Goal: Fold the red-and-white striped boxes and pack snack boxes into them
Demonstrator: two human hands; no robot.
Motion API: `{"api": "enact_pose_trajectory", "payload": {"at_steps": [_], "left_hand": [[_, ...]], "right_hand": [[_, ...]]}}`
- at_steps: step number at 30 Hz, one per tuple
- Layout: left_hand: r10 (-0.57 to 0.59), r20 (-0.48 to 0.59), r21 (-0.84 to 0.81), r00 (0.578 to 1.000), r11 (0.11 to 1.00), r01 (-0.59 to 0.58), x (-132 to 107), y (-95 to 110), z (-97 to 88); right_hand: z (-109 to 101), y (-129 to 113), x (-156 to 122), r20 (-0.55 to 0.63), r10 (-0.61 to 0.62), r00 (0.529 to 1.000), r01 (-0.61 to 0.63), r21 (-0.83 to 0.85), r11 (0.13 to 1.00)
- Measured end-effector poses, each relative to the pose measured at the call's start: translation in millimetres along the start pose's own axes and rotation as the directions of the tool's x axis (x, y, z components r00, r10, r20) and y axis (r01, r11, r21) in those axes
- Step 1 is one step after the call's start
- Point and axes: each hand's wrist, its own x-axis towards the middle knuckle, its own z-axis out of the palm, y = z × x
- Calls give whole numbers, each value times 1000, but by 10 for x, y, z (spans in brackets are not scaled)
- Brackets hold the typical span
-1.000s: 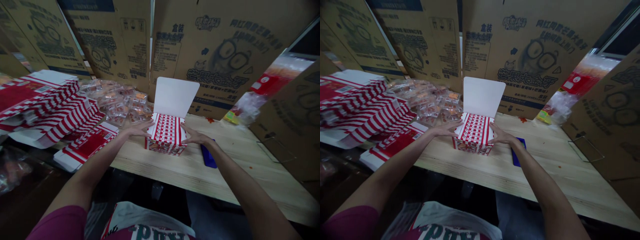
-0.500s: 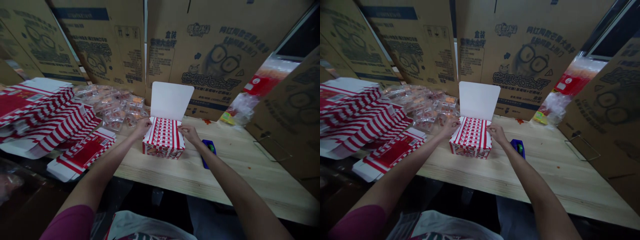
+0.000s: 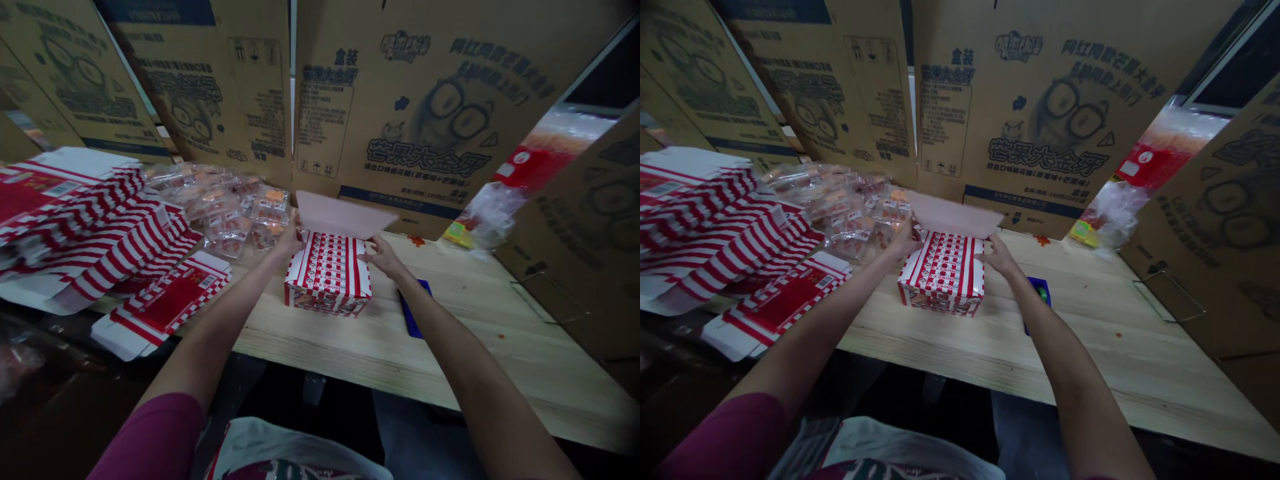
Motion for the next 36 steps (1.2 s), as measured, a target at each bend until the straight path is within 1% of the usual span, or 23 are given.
{"api": "enact_pose_trajectory", "payload": {"at_steps": [3, 6, 9, 11, 13, 15, 16, 17, 18, 20, 21, 22, 23, 25, 27, 28, 29, 33, 36], "left_hand": [[27, 77, 32, 997, 999, -30, -7, -24, -59], [47, 197, 88, 979, 994, -65, -18, -30, -195], [41, 288, 195, 957, 976, -100, -26, 3, -325], [30, 322, 285, 946, 950, -127, -47, 57, -348], [13, 338, 397, 941, 905, -155, -100, 142, -303], [-6, 343, 526, 939, 830, -186, -197, 258, -206], [-12, 344, 582, 939, 788, -203, -262, 326, -148], [-13, 347, 626, 938, 748, -222, -335, 397, -90], [-9, 356, 655, 934, 715, -243, -415, 468, -37], [2, 388, 678, 922, 677, -287, -578, 597, 41], [8, 402, 684, 916, 662, -306, -655, 647, 58], [13, 419, 688, 908, 648, -327, -724, 685, 57], [8, 443, 690, 897, 635, -347, -782, 709, 40], [-45, 518, 687, 854, 616, -384, -864, 717, -37], [-118, 590, 678, 799, 610, -410, -903, 686, -135], [-143, 612, 671, 778, 615, -415, -910, 662, -180], [-155, 624, 663, 766, 625, -413, -912, 637, -217], [-154, 646, 624, 747, 670, -401, -897, 551, -272], [-109, 644, 626, 757, 644, -440, -911, 486, -249]], "right_hand": [[-35, 29, -30, 48, -18, 999, 20, -33, 999], [-136, 21, -45, 134, -27, 991, 33, -48, 998], [-241, -55, -35, 296, -18, 955, 38, -62, 997], [-261, -144, -38, 383, 6, 924, 43, -119, 992], [-221, -259, -73, 386, 86, 918, 30, -283, 959], [-127, -395, -149, 331, 182, 926, 8, -499, 867], [-67, -466, -201, 296, 187, 937, 22, -582, 813], [-3, -536, -261, 275, 150, 950, 62, -635, 770], [60, -600, -325, 277, 82, 957, 127, -656, 744], [167, -700, -458, 321, -65, 945, 262, -624, 736], [203, -731, -523, 344, -101, 934, 297, -586, 754], [224, -746, -586, 369, -100, 924, 301, -540, 786], [230, -748, -644, 396, -73, 916, 278, -492, 825], [207, -718, -742, 441, 3, 898, 199, -412, 889], [169, -671, -809, 471, 58, 880, 136, -366, 921], [153, -652, -831, 474, 70, 878, 118, -355, 927], [144, -639, -844, 477, 77, 876, 109, -351, 930], [160, -661, -866, 491, 113, 864, 111, -405, 907], [202, -705, -900, 472, 101, 876, 160, -482, 862]]}}
